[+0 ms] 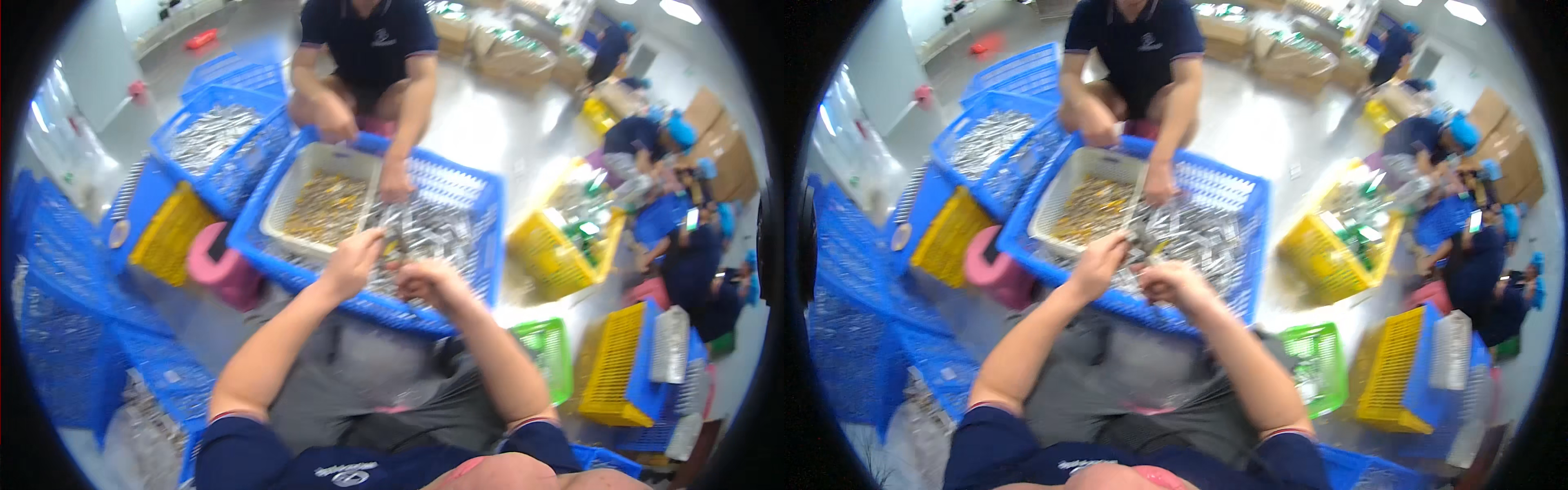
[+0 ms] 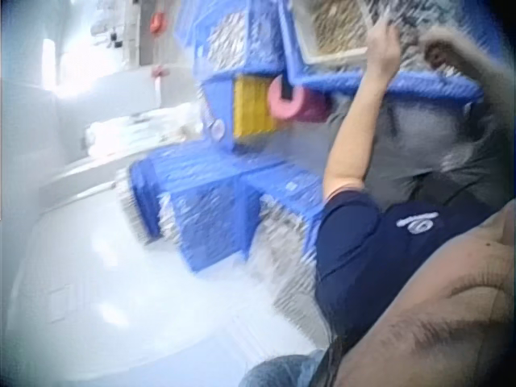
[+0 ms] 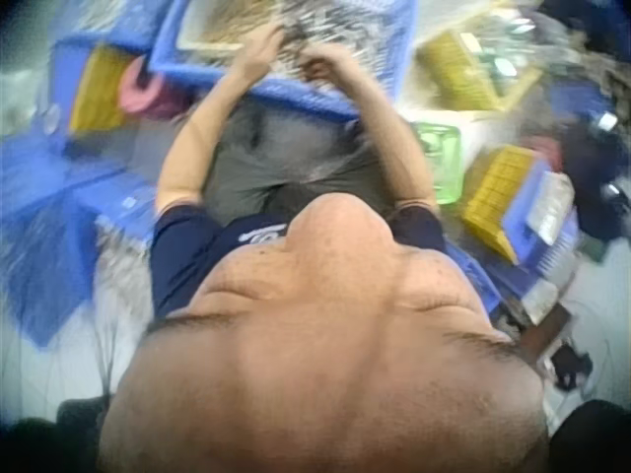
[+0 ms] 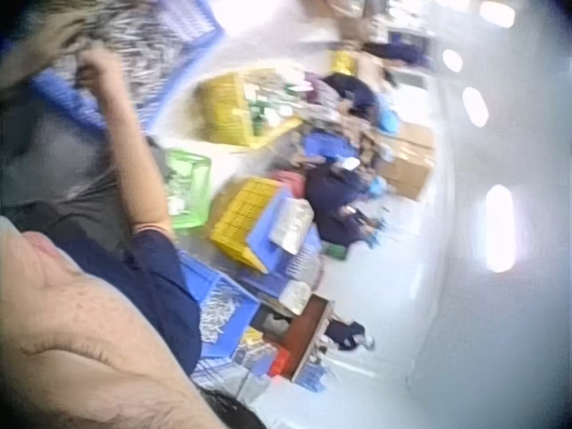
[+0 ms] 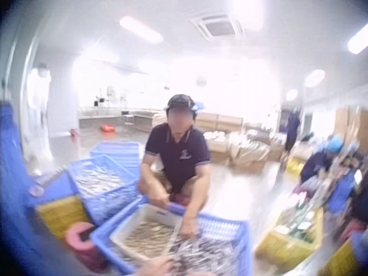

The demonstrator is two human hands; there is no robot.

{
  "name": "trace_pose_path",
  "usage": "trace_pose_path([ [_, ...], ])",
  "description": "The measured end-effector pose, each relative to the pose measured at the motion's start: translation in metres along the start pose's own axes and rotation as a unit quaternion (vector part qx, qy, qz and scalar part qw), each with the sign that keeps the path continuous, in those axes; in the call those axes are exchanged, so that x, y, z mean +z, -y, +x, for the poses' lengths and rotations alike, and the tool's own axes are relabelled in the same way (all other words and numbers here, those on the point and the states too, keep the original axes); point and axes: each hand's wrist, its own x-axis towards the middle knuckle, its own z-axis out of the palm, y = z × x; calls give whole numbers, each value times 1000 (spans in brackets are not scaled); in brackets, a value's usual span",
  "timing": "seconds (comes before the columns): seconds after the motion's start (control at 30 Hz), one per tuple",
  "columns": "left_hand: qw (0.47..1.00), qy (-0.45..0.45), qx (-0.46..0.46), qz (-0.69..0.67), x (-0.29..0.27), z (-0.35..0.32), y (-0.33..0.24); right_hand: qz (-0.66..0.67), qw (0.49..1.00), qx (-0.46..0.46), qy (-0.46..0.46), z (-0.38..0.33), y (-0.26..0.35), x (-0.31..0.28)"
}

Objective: The person fastens a waist strap with assistance from another person, sits down, and uses pliers to assemble metal components taken from a basket.

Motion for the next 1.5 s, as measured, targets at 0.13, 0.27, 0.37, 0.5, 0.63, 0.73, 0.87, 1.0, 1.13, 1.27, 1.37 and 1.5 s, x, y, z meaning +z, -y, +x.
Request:
trace_pose_path([
  [0.13, 988, -68, -36, -133, -13, -23, 20, -56, 998, 31, 14, 24, -33, 16],
  [0.27, 988, -94, -69, -106, -13, -11, 16, 35, 993, 2, 108, 14, -27, 18],
  [0.37, 990, -121, 33, -70, -4, 4, 21, -46, 999, 3, 2, 4, -17, -2],
  [0.5, 969, -157, -81, -175, -22, -18, 45, -77, 997, -13, 19, 21, -35, -5],
  [0.63, 972, -132, -85, -173, -14, -15, 55, -233, 970, -66, -12, 22, -28, -3],
  [0.73, 974, -111, -118, -159, -26, -17, 43, -259, 962, -81, -24, 25, -26, 10],
  [0.87, 990, -36, -106, -88, -31, -15, 12, -403, 894, -151, -126, 19, -36, 2],
  [1.0, 975, -25, -144, -166, -17, -13, 21, -400, 871, -220, -179, 19, -42, -7],
  [1.13, 977, -23, -150, -150, -10, -15, 17, -229, 950, -182, -106, 27, -43, -2],
  [1.27, 975, -66, -147, -156, -24, -10, 11, -328, 904, -230, -151, 27, -38, 20],
  [1.37, 963, -90, -176, -184, -33, -11, 21, -324, 894, -270, -153, 28, -42, 34],
  [1.5, 974, -33, -131, -181, -12, -5, 16, -376, 872, -266, -167, 21, -42, 23],
])
